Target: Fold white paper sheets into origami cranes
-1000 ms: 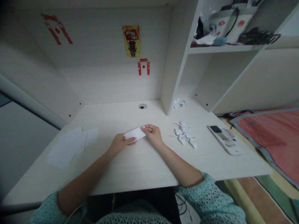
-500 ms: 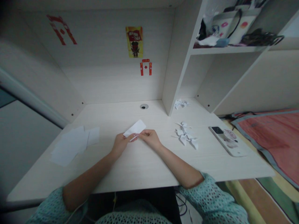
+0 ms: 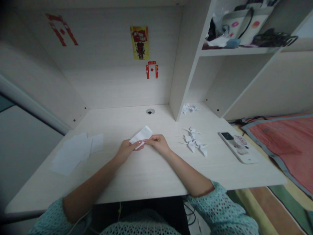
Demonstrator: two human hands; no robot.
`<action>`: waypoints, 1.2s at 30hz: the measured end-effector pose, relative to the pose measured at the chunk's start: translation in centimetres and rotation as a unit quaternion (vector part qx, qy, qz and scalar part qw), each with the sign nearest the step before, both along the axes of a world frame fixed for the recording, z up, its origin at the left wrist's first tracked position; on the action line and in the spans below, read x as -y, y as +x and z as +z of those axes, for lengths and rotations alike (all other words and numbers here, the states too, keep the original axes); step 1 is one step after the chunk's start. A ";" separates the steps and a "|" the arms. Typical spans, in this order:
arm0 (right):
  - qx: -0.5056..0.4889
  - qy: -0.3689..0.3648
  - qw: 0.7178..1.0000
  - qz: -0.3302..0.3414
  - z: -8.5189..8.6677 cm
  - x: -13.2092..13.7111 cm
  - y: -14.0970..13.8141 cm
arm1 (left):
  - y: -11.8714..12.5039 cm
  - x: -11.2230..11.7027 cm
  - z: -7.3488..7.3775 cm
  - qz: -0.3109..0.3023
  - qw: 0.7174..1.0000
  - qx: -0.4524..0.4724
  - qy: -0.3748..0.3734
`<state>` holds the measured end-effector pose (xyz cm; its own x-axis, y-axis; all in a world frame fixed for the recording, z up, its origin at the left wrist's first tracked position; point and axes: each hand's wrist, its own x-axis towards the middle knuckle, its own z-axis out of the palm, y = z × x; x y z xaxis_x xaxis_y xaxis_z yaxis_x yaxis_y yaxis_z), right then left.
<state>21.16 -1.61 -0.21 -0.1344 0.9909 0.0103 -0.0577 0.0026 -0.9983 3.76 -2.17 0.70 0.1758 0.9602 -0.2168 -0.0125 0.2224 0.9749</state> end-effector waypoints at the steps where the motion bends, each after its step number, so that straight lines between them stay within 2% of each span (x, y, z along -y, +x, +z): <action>1: 0.005 -0.001 1.000 -0.009 0.1 -0.1 0.2 | 0.0 0.0 0.0 0.003 1.000 0.000 -0.002; 5: 0.021 -0.009 0.999 -0.045 0.0 -0.6 0.8 | -0.1 -0.2 -0.2 0.016 1.000 0.004 -0.010; 15: -0.037 -0.024 0.998 -0.049 -0.6 -0.7 0.6 | -0.2 -0.5 -0.5 0.007 1.000 0.021 -0.011; 23: -0.077 -0.004 0.997 -0.031 -0.6 -0.8 0.8 | -0.8 -0.9 -0.7 0.002 0.999 -0.043 0.030; 25: -0.051 0.011 0.998 -0.022 -0.3 -0.6 0.7 | -1.1 -1.0 -0.7 -0.005 0.997 -0.066 0.047; 28: 0.002 0.029 0.999 0.013 0.1 -0.3 0.6 | -1.3 -1.0 -0.7 -0.049 0.989 -0.114 0.075; 31: 0.036 0.028 0.999 0.027 -0.2 -0.2 0.6 | -1.5 -1.0 -0.5 -0.074 0.984 -0.136 0.089; 36: 0.116 0.004 0.993 0.027 -1.5 -0.4 0.6 | -1.7 -1.5 -0.4 -0.010 0.991 -0.100 0.084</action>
<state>21.77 -1.22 -1.69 -0.1881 0.9820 -0.0186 0.1738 0.0146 -0.9847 2.10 -0.71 0.27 0.1648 0.9825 -0.0867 0.1868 0.0552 0.9808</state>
